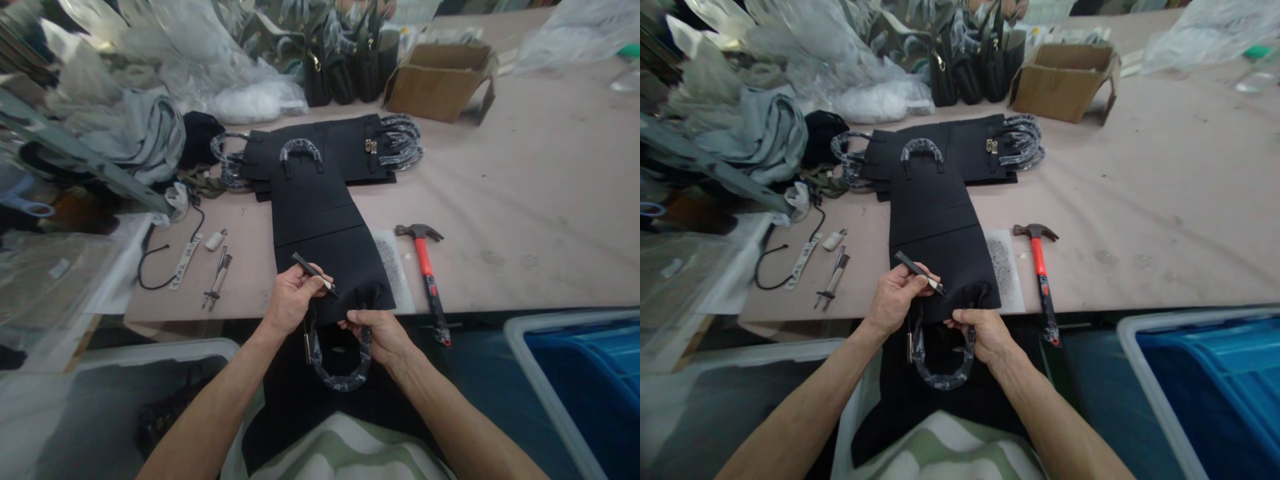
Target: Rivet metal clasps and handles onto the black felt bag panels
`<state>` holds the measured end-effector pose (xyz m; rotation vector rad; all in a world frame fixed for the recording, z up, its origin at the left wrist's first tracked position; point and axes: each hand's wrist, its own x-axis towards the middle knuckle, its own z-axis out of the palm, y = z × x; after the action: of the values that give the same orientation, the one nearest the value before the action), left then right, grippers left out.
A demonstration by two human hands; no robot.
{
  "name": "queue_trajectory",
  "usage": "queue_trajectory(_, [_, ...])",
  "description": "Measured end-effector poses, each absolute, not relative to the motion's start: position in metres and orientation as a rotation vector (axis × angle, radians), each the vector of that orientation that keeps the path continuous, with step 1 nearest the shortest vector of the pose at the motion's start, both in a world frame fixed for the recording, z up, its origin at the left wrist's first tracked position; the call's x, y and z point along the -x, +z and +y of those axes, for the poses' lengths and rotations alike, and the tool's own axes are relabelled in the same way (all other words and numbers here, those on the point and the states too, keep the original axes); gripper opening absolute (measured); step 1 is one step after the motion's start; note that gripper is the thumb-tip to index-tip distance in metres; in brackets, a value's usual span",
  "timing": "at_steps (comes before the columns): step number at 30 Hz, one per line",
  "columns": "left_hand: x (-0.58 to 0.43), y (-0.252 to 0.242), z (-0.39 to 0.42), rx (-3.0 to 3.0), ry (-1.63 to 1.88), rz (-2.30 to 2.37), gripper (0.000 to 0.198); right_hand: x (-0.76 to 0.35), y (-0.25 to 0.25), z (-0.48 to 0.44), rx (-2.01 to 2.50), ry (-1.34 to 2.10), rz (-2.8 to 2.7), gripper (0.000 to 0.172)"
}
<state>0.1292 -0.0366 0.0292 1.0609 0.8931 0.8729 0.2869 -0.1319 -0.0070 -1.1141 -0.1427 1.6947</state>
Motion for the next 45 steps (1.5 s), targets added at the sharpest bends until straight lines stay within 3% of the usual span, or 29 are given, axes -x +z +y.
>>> queue_trajectory(18, [-0.125,0.030,-0.042,-1.005,0.940,0.889,0.028,-0.287,-0.010,-0.132,1.084,1.705,-0.122,0.023])
queue_trajectory(26, [-0.123,0.029,-0.052,-1.490,1.047,0.882,0.009,-0.285,-0.007,-0.131,1.068,1.686,-0.124,0.024])
queue_trajectory(45, [-0.118,0.020,-0.060,-1.818,1.095,0.890,0.013,-0.278,-0.004,-0.130,1.154,1.654,-0.090,0.022])
